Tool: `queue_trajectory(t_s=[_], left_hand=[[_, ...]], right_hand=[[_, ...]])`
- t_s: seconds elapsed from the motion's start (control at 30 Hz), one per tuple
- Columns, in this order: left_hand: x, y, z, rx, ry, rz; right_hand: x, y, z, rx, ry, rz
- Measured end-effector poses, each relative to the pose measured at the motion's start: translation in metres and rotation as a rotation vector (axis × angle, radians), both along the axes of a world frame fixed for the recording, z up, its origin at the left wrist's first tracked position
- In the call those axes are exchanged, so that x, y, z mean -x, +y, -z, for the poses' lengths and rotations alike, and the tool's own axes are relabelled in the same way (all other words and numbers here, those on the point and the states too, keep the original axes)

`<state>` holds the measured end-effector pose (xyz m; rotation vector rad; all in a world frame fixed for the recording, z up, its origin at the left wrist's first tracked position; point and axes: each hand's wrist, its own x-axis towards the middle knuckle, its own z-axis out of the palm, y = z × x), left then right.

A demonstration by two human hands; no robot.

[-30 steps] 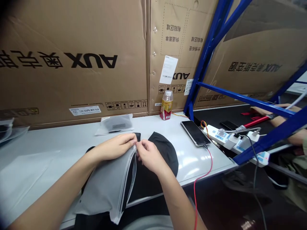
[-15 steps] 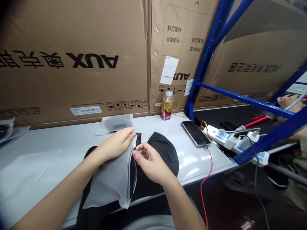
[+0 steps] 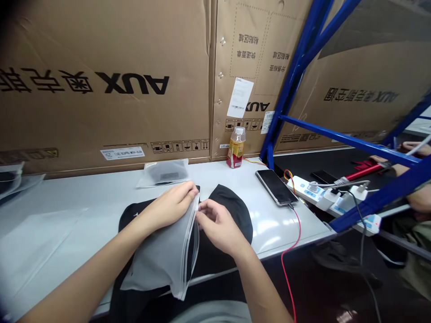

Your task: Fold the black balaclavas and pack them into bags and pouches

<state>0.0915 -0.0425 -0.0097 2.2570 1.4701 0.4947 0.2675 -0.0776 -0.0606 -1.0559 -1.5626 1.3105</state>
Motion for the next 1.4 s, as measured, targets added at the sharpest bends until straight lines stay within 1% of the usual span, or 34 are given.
queue_trajectory(t_s=[0.1, 0.2, 0.3, 0.4, 0.5, 0.6, 0.67, 0.7, 0.77, 0.87, 0.9, 0.93, 0.97, 1.0, 1.03, 1.07, 1.1, 1.13, 1.17, 1.2, 1.23, 1.27, 1.3, 1.33, 1.4], left_hand=[[0.000, 0.003, 0.004, -0.013, 0.005, -0.010], [0.001, 0.006, 0.007, -0.015, 0.021, -0.026], [0.003, 0.011, 0.009, -0.028, 0.043, -0.071], [0.006, 0.014, 0.009, -0.045, 0.068, -0.101], [0.011, 0.014, 0.003, -0.087, 0.099, -0.123], [0.014, 0.016, -0.009, -0.166, 0.152, -0.148], [0.010, 0.019, -0.019, -0.240, 0.199, -0.154], [0.005, 0.021, -0.024, -0.281, 0.225, -0.147], [-0.009, 0.023, -0.030, -0.356, 0.280, -0.094], [-0.033, 0.016, -0.032, -0.421, 0.354, 0.068], [-0.039, 0.010, -0.030, -0.426, 0.373, 0.124], [-0.043, 0.002, -0.028, -0.426, 0.391, 0.165], [-0.044, -0.008, -0.025, -0.422, 0.408, 0.180], [-0.043, -0.019, -0.021, -0.416, 0.428, 0.158], [-0.040, -0.032, -0.016, -0.409, 0.449, 0.100], [-0.036, -0.044, -0.011, -0.404, 0.473, 0.012], [-0.031, -0.057, -0.004, -0.396, 0.495, -0.090], [-0.026, -0.067, 0.004, -0.380, 0.503, -0.180], [-0.021, -0.076, 0.012, -0.356, 0.497, -0.244], [-0.017, -0.083, 0.020, -0.330, 0.482, -0.276], [-0.014, -0.087, 0.028, -0.303, 0.461, -0.280], [-0.011, -0.089, 0.034, -0.280, 0.438, -0.264], [-0.009, -0.089, 0.039, -0.265, 0.420, -0.235], [-0.007, -0.088, 0.043, -0.259, 0.410, -0.205], [-0.002, -0.084, 0.046, -0.252, 0.394, -0.153]], right_hand=[[0.000, 0.005, 0.003, -0.005, -0.005, 0.012], [0.009, 0.004, 0.008, -0.011, -0.007, 0.062], [0.021, -0.009, 0.009, 0.021, -0.011, 0.053], [0.027, -0.031, 0.005, 0.059, -0.027, 0.012], [0.024, -0.052, -0.006, 0.087, -0.068, -0.021], [0.023, -0.067, -0.017, 0.087, -0.118, -0.045], [0.027, -0.074, -0.019, 0.080, -0.130, -0.067], [0.032, -0.077, -0.018, 0.088, -0.122, -0.093], [0.043, -0.083, -0.013, 0.122, -0.085, -0.134], [0.053, -0.090, -0.009, 0.141, -0.093, -0.144], [0.051, -0.092, -0.011, 0.118, -0.150, -0.169], [0.045, -0.094, -0.015, 0.087, -0.234, -0.229], [0.037, -0.095, -0.022, 0.044, -0.322, -0.317], [0.026, -0.094, -0.030, 0.002, -0.420, -0.392], [0.014, -0.092, -0.039, -0.023, -0.486, -0.488], [0.002, -0.087, -0.047, -0.090, -0.486, -0.488], [-0.008, -0.079, -0.054, -0.155, -0.482, -0.392], [-0.015, -0.070, -0.058, -0.224, -0.489, -0.264], [-0.020, -0.058, -0.059, -0.323, -0.501, -0.117], [-0.021, -0.045, -0.057, -0.427, -0.525, 0.030], [-0.019, -0.032, -0.053, -0.531, -0.556, 0.117], [-0.015, -0.020, -0.045, -0.622, -0.601, 0.082], [-0.010, -0.010, -0.037, -0.695, -0.639, 0.003], [-0.005, -0.002, -0.028, -0.726, -0.679, -0.066], [0.004, 0.006, -0.012, -0.681, -0.749, -0.143]])
